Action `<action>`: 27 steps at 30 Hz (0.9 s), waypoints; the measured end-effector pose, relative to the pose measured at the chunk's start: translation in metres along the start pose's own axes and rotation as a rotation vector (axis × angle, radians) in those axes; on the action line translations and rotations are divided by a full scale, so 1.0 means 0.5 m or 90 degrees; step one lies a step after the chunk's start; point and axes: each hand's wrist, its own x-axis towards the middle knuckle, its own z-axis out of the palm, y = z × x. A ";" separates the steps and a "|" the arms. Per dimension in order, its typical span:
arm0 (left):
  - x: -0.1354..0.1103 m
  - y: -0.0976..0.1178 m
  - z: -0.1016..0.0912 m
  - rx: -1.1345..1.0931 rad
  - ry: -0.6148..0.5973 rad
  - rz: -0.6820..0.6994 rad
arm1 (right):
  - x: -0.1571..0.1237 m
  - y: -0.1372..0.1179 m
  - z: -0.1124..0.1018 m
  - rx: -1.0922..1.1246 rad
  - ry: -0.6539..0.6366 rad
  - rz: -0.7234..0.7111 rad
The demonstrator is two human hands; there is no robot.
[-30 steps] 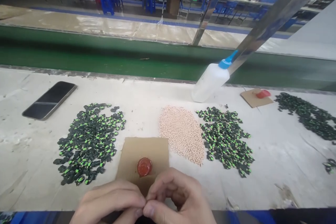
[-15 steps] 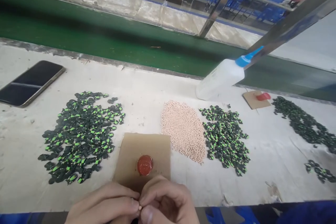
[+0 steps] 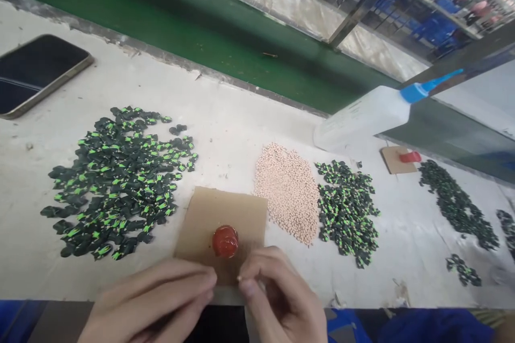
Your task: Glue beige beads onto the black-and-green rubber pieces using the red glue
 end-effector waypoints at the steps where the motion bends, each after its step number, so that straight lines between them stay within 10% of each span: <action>1: -0.001 -0.002 -0.004 0.000 0.010 -0.017 | 0.003 0.003 0.002 -0.074 0.044 -0.052; 10: -0.011 -0.013 -0.029 -0.008 0.077 -0.116 | 0.008 0.027 0.010 -0.335 0.007 -0.262; 27: -0.004 0.004 -0.032 -0.050 0.102 -0.123 | 0.005 0.005 0.010 -0.219 0.057 -0.103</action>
